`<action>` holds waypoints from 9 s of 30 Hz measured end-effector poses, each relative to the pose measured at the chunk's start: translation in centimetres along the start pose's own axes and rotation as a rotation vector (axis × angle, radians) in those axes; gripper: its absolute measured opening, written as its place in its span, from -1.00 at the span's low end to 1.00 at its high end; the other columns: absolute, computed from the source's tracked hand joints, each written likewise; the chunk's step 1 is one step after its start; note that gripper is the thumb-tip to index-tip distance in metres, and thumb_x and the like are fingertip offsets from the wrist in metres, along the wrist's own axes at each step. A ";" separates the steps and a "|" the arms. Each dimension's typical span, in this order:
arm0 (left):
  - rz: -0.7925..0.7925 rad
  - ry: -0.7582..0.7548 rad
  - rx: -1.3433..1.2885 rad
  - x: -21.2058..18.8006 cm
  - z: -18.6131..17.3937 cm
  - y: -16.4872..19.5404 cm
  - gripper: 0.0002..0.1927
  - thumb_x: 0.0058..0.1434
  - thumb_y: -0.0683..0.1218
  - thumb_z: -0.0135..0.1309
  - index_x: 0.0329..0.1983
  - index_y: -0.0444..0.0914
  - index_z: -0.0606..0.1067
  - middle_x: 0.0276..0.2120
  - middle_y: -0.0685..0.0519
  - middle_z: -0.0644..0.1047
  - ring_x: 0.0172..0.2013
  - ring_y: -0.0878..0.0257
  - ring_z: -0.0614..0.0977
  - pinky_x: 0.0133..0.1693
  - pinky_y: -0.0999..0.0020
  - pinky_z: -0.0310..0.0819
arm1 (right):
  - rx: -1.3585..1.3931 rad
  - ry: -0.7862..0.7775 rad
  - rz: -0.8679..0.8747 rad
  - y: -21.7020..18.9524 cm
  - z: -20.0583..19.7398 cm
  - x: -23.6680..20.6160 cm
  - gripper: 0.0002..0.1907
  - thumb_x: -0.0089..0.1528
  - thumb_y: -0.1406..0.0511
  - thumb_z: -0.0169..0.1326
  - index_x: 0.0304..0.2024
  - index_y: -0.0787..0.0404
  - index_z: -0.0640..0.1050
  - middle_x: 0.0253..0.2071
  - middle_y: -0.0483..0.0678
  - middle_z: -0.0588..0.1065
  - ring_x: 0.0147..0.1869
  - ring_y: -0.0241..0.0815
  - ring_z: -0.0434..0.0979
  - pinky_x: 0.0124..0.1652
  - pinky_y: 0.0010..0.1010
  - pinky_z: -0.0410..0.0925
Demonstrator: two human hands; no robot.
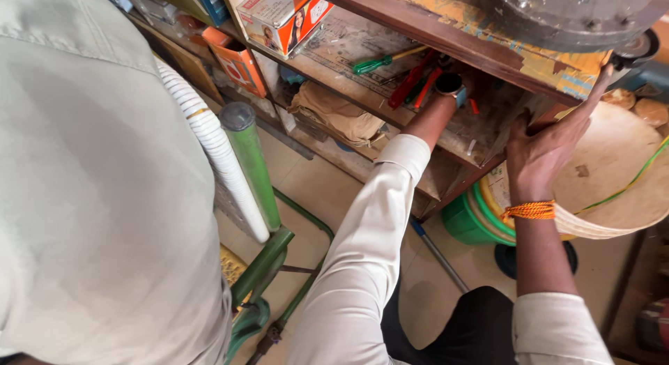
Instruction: The person uses pliers to pull and cut copper windings from a motor stator core on a workbench. They rotate the stator to access different sections and continue removing the coils throughout the clip.
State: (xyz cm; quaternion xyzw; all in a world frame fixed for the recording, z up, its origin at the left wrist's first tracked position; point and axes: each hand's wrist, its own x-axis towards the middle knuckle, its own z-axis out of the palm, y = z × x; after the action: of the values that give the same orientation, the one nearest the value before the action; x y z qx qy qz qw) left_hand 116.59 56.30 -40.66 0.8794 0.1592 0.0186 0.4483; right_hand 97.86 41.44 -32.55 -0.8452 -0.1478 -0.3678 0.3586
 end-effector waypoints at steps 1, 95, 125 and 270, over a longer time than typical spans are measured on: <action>-0.027 0.017 -0.101 0.2 0.4 0.1 -0.55 0.35 -0.06 0.13 0.28 -0.08 0.33 -0.01 0.00 0.54 -0.15 0.19 0.60 -0.21 0.26 0.53 | 0.031 -0.019 0.058 -0.1 0.0 0.1 0.16 0.15 0.60 0.14 0.61 0.18 -0.23 0.64 0.16 0.06 0.53 0.24 0.20 0.52 -0.18 0.15; 1.638 -1.516 0.109 -132.4 1.2 31.8 -0.55 0.47 0.27 -0.26 0.23 0.10 0.52 -0.16 -0.10 0.56 -0.16 -0.11 0.61 -0.13 -0.02 0.49 | -0.608 0.290 1.679 -64.5 -100.7 -50.9 -0.64 0.32 0.22 0.12 0.19 0.02 0.60 -0.34 0.23 0.57 -0.33 0.19 0.60 -0.28 -0.07 0.44; 1.426 -1.491 0.067 -133.3 3.9 29.5 -0.08 0.14 0.44 0.14 0.45 0.00 0.13 -0.11 -0.14 0.59 -0.07 -0.10 0.65 -0.19 0.02 0.58 | 1.600 1.071 1.013 -60.4 -94.7 -57.7 -0.69 0.34 0.23 0.09 0.05 0.27 0.43 -0.31 -0.08 0.40 -0.25 -0.14 0.42 -0.24 -0.21 0.35; 2.085 -1.473 0.192 -130.1 -4.9 33.8 0.43 -0.41 0.25 0.54 0.50 0.19 -0.07 0.36 -0.32 0.17 0.28 -0.33 0.29 0.04 -0.36 0.30 | -0.593 0.961 1.571 -58.1 -89.5 -67.5 -0.56 0.40 0.20 0.14 0.24 0.35 0.52 -0.08 0.14 0.60 -0.02 -0.15 0.59 -0.05 -0.31 0.39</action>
State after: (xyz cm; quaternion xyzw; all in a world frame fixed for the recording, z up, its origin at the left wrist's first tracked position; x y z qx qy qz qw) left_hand 1.18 3.04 3.41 0.4189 -0.8863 -0.1411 0.1386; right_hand -24.41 18.99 -10.54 -0.5184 0.7207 -0.3521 0.2964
